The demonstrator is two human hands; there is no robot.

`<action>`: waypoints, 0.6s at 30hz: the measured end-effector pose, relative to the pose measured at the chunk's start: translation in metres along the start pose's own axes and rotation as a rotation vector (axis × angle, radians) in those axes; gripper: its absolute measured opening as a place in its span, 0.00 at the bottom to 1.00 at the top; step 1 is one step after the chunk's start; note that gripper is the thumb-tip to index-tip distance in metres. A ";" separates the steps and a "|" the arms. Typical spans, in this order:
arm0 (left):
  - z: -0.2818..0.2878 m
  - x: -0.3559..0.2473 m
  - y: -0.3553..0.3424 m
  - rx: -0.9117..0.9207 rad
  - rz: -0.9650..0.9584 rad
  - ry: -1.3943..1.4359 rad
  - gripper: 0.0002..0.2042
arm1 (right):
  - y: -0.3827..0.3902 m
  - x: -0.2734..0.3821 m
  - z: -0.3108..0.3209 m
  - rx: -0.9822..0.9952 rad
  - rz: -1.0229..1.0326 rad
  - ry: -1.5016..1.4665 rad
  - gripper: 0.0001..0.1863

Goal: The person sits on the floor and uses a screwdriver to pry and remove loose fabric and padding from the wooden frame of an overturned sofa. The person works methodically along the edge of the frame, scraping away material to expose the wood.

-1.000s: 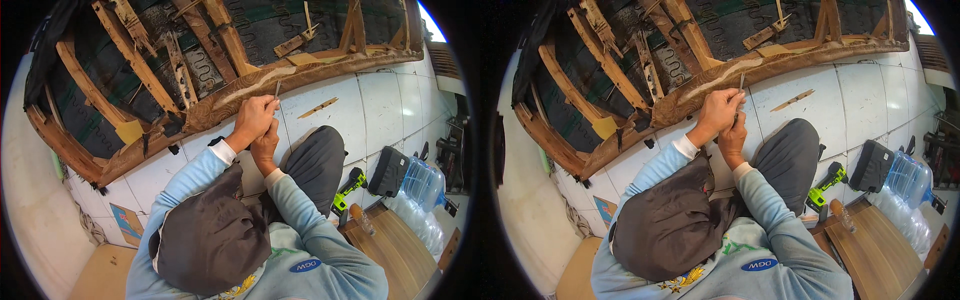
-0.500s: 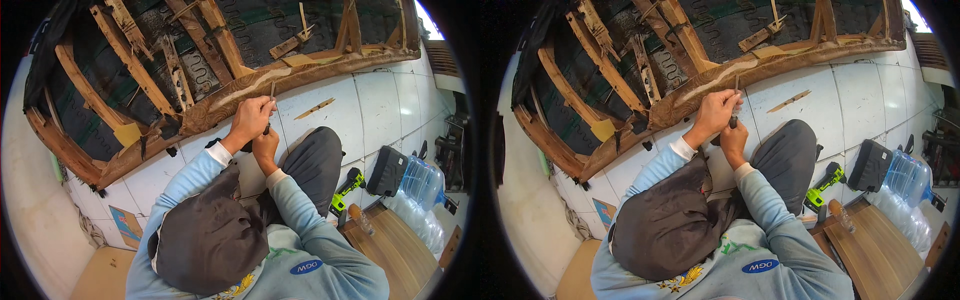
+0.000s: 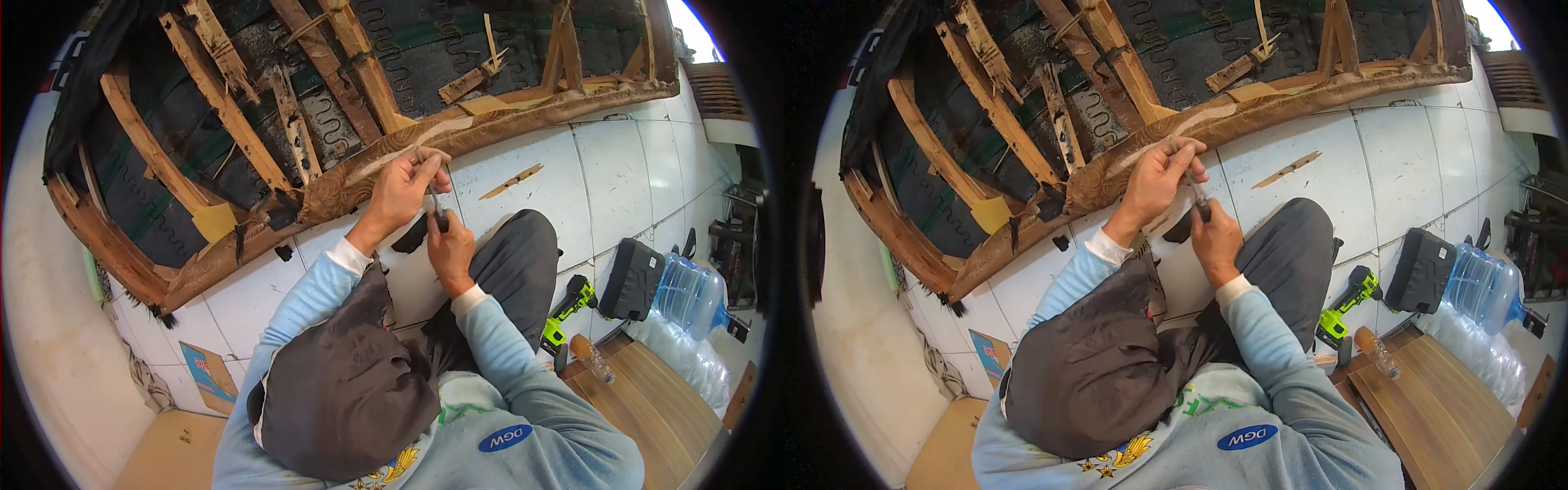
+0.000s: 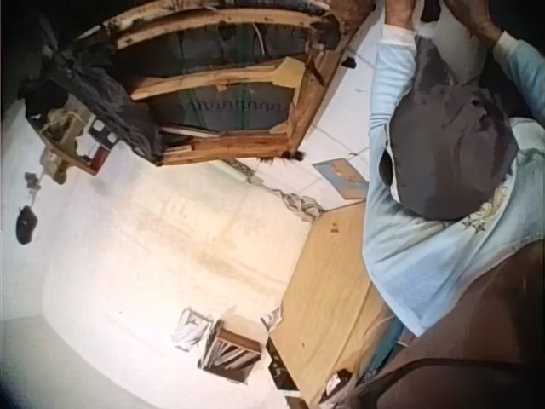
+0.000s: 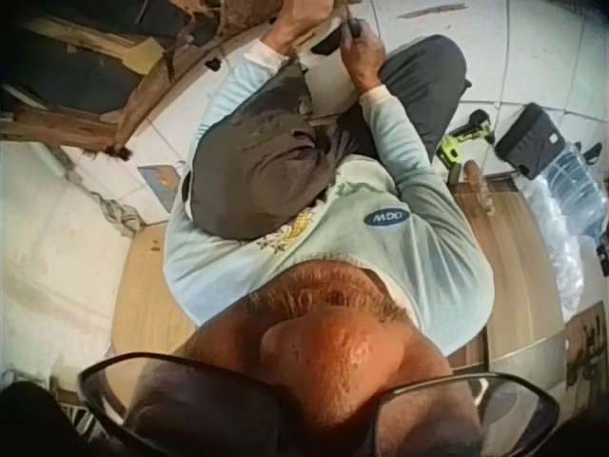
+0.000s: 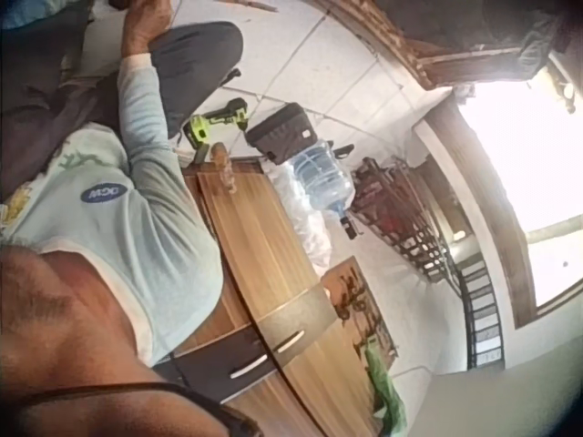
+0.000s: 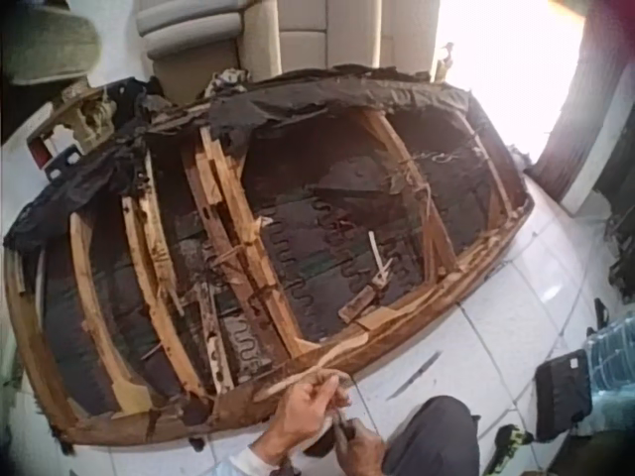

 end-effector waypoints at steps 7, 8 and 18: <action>0.017 -0.072 0.030 -0.181 -0.335 -0.439 0.25 | 0.055 -0.017 0.024 0.201 -0.103 -0.447 0.22; 0.021 -0.088 0.035 -0.262 -0.342 -0.737 0.23 | 0.057 -0.020 0.041 0.122 -0.062 -0.506 0.21; 0.013 -0.076 0.058 -0.065 -0.449 -1.213 0.06 | 0.036 -0.038 0.079 0.075 -0.336 -1.059 0.23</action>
Point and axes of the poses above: each hand's wrist, its own y-axis away from the middle knuckle, its own z-axis out of the back of the hand, x = y × z, the point moved 6 cm from there along -y, towards the middle knuckle, and after that the axes turned 11 degrees about x, right-handed, at the moved point
